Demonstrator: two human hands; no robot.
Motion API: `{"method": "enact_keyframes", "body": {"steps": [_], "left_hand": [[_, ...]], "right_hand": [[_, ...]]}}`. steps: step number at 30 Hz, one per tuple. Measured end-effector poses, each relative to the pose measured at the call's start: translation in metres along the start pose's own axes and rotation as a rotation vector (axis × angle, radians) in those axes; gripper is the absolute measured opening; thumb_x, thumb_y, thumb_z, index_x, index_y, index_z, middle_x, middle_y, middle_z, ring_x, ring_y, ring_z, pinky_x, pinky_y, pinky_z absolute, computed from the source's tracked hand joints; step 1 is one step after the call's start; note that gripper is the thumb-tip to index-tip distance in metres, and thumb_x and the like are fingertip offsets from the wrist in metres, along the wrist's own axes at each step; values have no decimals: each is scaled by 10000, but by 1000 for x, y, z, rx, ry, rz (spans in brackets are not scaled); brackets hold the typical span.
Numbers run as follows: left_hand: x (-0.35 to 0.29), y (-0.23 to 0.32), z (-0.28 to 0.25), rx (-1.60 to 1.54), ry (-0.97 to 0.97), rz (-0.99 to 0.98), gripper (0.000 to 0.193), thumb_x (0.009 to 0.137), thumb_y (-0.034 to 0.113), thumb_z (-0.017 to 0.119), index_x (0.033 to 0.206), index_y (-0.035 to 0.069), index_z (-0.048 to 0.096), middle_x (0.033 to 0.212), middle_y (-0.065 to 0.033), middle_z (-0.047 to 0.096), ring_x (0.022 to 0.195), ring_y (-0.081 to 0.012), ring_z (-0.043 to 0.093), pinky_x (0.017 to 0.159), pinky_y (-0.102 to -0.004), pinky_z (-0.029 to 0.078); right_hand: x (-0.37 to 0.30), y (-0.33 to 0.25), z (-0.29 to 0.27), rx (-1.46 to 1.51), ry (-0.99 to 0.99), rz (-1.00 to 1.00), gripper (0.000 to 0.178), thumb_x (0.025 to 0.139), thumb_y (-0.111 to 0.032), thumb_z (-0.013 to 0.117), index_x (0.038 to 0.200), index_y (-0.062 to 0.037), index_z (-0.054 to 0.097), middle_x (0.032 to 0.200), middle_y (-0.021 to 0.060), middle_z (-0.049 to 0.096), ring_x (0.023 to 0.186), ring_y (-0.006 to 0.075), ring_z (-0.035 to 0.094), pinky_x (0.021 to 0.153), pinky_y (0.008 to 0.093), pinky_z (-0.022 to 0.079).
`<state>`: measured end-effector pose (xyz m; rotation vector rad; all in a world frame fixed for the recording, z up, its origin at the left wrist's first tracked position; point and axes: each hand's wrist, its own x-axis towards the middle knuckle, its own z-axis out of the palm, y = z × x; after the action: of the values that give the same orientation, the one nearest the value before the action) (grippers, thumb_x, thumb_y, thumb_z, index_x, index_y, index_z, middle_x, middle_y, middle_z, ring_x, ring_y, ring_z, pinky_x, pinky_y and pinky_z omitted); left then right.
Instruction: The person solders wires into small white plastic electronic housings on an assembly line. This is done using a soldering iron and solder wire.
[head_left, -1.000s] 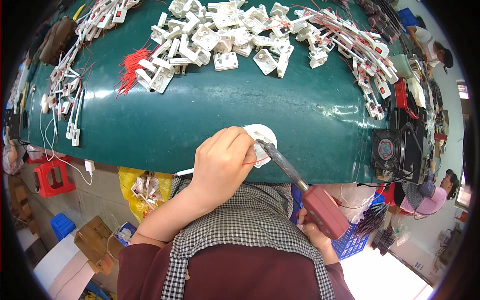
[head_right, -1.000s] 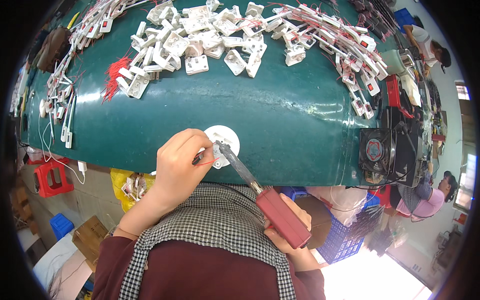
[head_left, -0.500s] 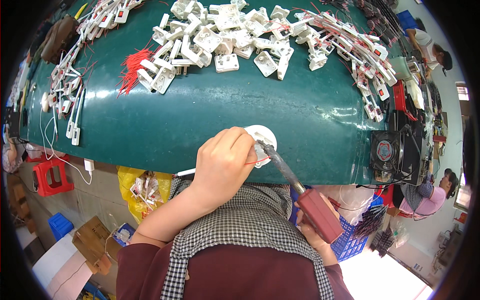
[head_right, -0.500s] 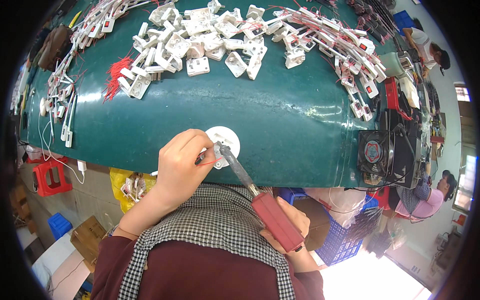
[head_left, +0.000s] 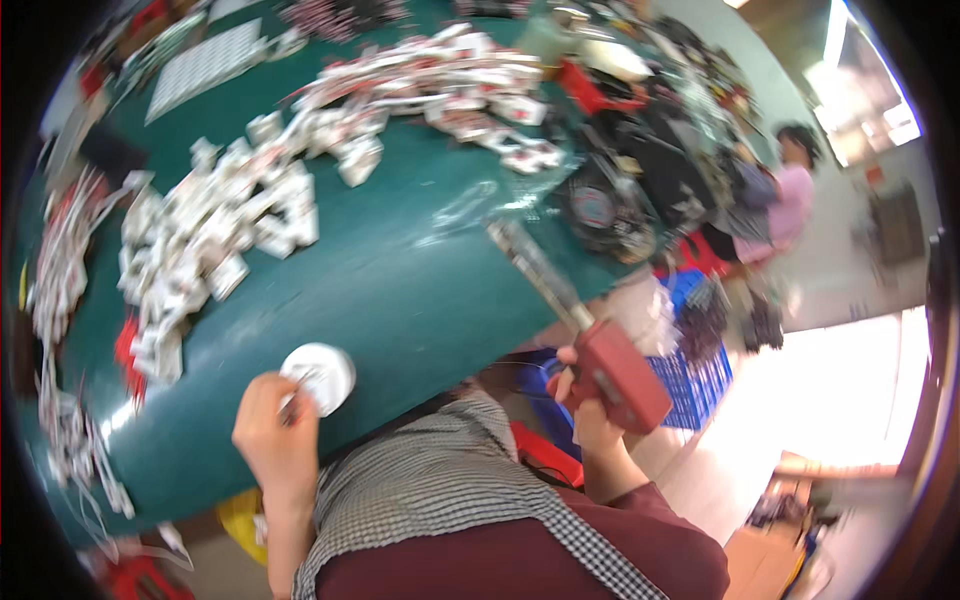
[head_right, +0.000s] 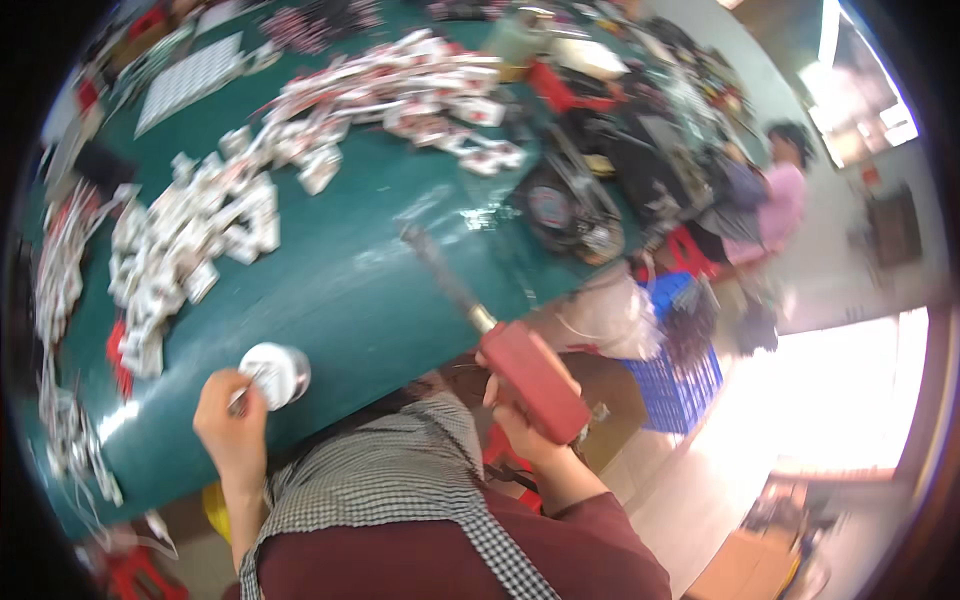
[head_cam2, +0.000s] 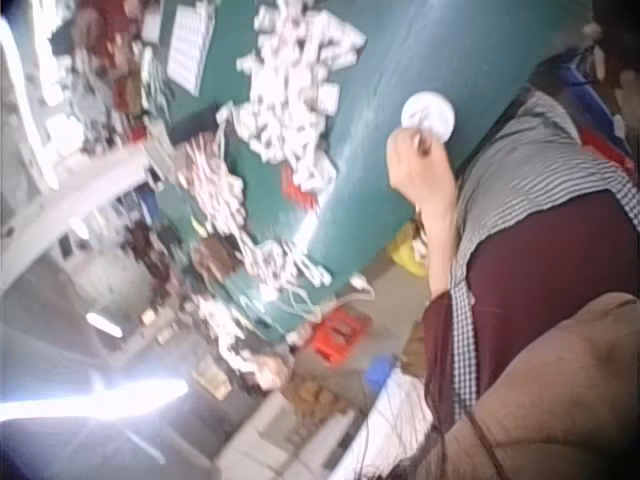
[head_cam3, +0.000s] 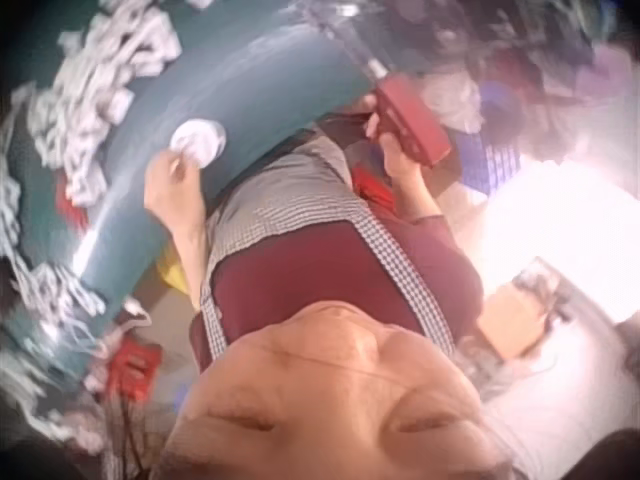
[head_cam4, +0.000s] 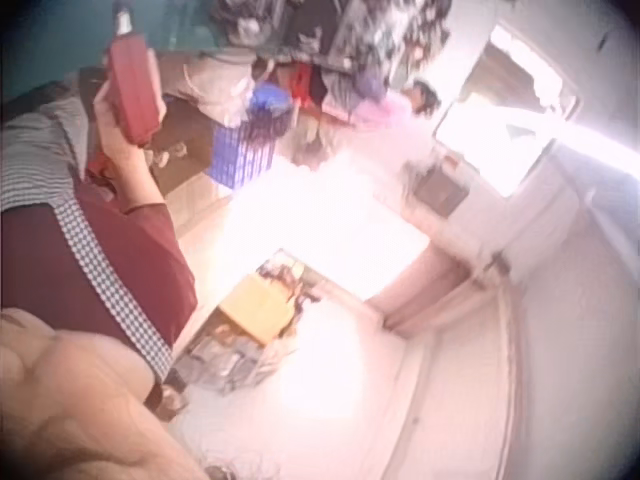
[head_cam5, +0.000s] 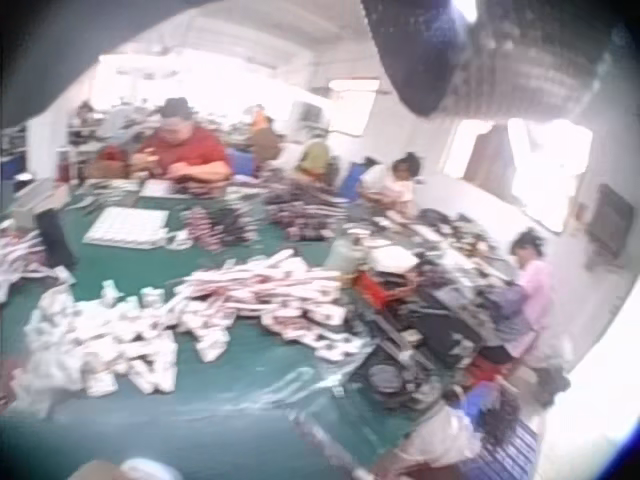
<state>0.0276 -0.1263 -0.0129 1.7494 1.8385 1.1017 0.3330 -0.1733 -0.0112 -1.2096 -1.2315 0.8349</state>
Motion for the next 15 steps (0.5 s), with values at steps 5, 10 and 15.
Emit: {"method": "enact_keyframes", "body": {"steps": [5, 10, 15], "left_hand": [[-2, 6, 1, -13, -5, 23, 126, 699, -82, 612, 792, -25, 550, 819, -125, 594, 721, -252, 585, 642, -321, 474], [0, 6, -4, -1, -12, 31, 119, 709, -79, 606, 798, -28, 547, 818, -125, 593, 718, -258, 580, 646, -334, 471], [8, -7, -16, 43, -97, -11, 103, 713, -65, 600, 792, -14, 556, 800, -127, 579, 721, -279, 585, 651, -330, 477]], "right_hand": [[13, -20, -57, -72, 514, -298, 528, 895, -290, 605, 1278, 12, 403, 1103, 161, 571, 646, 145, 542, 540, 283, 504], [35, 15, -99, -389, 729, -83, 425, 858, -183, 659, 1191, 35, 511, 1075, 147, 605, 728, 138, 576, 649, 281, 476], [54, -3, -68, -447, 662, -346, 299, 840, -110, 650, 1108, 8, 590, 1039, 66, 615, 930, 147, 572, 836, 297, 450]]}}
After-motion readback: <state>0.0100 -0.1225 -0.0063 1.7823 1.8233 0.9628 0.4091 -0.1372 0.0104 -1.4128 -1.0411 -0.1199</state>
